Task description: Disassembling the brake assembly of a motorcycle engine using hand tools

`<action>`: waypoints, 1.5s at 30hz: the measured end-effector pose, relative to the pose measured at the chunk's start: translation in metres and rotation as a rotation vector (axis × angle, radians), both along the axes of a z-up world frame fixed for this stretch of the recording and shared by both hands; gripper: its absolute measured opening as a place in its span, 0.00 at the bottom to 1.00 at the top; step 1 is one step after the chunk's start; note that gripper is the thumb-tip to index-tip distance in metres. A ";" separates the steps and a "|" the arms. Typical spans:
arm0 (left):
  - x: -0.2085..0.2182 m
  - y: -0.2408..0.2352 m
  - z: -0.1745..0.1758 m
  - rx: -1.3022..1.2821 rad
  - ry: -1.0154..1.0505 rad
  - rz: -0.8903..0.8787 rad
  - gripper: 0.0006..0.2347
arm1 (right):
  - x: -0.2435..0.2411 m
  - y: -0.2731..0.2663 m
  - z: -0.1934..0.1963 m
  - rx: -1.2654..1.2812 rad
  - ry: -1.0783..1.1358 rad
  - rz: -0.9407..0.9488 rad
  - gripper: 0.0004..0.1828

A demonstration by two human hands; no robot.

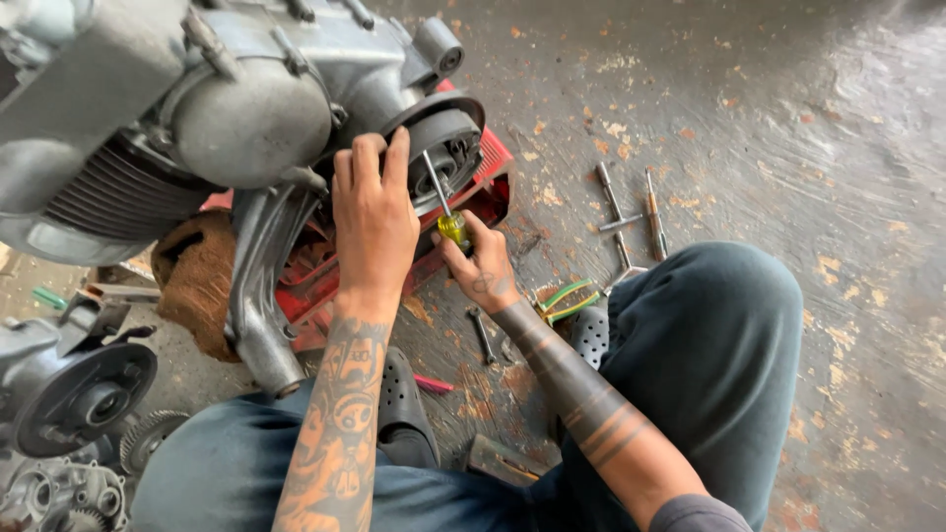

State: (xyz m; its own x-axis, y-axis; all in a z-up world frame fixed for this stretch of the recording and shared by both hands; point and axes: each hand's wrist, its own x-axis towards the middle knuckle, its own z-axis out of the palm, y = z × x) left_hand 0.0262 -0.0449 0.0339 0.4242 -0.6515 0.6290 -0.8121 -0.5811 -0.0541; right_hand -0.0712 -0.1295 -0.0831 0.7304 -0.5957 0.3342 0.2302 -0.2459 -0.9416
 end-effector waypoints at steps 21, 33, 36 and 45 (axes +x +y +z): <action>0.009 0.002 -0.012 -0.184 0.037 -0.091 0.16 | 0.006 -0.055 0.020 -0.137 0.217 -0.007 0.13; 0.017 -0.001 -0.007 -0.162 0.280 -0.219 0.23 | 0.029 -0.065 -0.022 -0.050 0.153 0.036 0.06; 0.019 0.000 -0.007 -0.122 0.257 -0.207 0.23 | 0.025 -0.065 -0.017 -0.005 0.169 0.052 0.05; 0.020 -0.002 -0.014 -0.145 0.222 -0.186 0.16 | 0.016 -0.049 -0.013 0.092 0.244 0.070 0.05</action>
State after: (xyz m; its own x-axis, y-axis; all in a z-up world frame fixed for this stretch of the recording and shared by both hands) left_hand 0.0465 -0.0467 0.0197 0.4435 -0.6408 0.6266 -0.8878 -0.4101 0.2090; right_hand -0.0557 -0.1789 -0.0963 0.8231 -0.5607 0.0899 0.0071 -0.1480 -0.9890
